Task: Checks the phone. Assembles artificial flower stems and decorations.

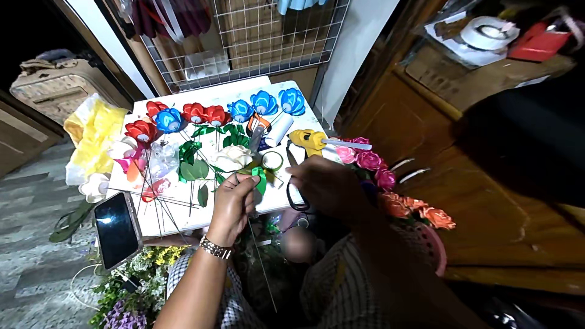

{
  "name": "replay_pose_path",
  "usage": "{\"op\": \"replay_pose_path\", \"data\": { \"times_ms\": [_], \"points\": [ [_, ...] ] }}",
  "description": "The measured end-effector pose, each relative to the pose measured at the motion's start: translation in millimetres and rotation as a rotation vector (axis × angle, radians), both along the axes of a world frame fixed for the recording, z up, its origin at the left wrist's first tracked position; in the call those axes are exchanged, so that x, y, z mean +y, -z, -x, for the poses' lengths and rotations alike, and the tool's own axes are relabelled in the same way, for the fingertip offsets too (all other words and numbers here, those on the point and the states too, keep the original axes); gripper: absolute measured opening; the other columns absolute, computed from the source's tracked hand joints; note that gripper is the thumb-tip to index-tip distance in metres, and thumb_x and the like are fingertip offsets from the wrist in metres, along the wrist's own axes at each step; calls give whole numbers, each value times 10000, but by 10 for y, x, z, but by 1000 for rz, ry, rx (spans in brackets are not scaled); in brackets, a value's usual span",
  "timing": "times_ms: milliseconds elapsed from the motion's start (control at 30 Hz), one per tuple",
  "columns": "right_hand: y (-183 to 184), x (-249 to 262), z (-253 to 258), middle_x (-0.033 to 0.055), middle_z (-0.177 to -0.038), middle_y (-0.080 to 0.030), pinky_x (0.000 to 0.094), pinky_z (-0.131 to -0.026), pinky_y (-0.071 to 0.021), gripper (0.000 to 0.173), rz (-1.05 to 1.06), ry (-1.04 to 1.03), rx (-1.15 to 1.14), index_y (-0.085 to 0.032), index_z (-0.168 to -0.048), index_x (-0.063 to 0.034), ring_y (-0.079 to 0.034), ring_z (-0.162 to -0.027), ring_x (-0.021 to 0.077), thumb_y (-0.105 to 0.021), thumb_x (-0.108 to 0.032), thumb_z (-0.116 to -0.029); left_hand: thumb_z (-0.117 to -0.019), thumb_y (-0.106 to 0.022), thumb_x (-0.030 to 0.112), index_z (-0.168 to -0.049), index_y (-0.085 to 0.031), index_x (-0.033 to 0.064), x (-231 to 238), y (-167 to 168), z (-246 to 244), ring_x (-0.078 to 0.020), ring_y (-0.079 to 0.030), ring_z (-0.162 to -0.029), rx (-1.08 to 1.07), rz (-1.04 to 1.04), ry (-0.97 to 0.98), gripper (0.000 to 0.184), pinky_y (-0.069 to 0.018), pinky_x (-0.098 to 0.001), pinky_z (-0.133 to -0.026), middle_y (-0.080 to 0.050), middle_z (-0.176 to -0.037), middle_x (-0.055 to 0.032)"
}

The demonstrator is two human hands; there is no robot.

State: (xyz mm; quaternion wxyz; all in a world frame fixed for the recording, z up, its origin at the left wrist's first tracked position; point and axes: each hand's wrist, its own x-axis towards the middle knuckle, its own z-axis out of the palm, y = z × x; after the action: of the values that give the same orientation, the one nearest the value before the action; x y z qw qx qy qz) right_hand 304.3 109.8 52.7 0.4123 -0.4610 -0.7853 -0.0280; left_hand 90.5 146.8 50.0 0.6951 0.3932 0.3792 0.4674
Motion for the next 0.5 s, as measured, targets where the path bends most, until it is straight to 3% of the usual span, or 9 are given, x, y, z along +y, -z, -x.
{"op": "replay_pose_path", "data": {
  "times_ms": [100, 200, 300, 400, 467, 500],
  "points": [
    [265, 234, 217, 108, -904, -689, 321, -697, -564, 132, -258, -181, 62, -746, -1017, -64, -674, -810, 200, -638, -85, -943, -1006, -559, 38, -834, -623, 86, -20, 16, -45, -5, -396, -402, -37, 36, 55, 190, -343, -134, -392, -465, -525, 33],
    [305, 286, 280, 77, -858, -696, 325, -649, -541, 149, -282, -106, -17, -786, -964, -103, -670, -765, 203, -654, -82, -897, -1011, -551, 40, -839, -641, 77, -24, 13, -62, -4, -403, -398, -59, 63, 66, 198, -344, -135, -389, -486, -525, 29],
    [298, 261, 258, 114, -840, -694, 297, -715, -544, 106, -262, -71, 125, -733, -928, -49, -672, -788, 193, -630, -73, -940, -1086, -399, 188, -973, -659, 94, -7, 11, -12, 11, -413, -440, -80, 54, 91, 298, -367, -118, -402, -607, -747, 20],
    [137, 78, 257, 9, -800, -656, 114, -639, -494, 115, 108, -197, 538, -752, -933, 2, -579, -683, -13, -669, -74, -906, -1126, -226, 288, -1111, -661, 70, 39, -6, 56, 5, -426, -459, -132, 18, 83, 487, -371, -122, -414, -651, -865, 7],
    [102, -50, 306, -91, -783, -702, 156, -600, -535, 37, 499, -397, 775, -746, -866, -101, -613, -643, -38, -713, -113, -856, -1130, -215, 303, -1156, -655, 74, 63, -17, 97, 4, -460, -497, -178, -11, 88, 497, -396, -118, -443, -664, -920, 3],
    [119, -85, 357, -118, -782, -712, 185, -672, -568, 40, 652, -533, 820, -752, -831, -132, -640, -681, -37, -718, -110, -833, -1131, -224, 299, -1161, -652, 74, 75, -20, 107, 3, -481, -518, -200, -23, 80, 485, -413, -121, -463, -672, -934, -1]
  ]
}}
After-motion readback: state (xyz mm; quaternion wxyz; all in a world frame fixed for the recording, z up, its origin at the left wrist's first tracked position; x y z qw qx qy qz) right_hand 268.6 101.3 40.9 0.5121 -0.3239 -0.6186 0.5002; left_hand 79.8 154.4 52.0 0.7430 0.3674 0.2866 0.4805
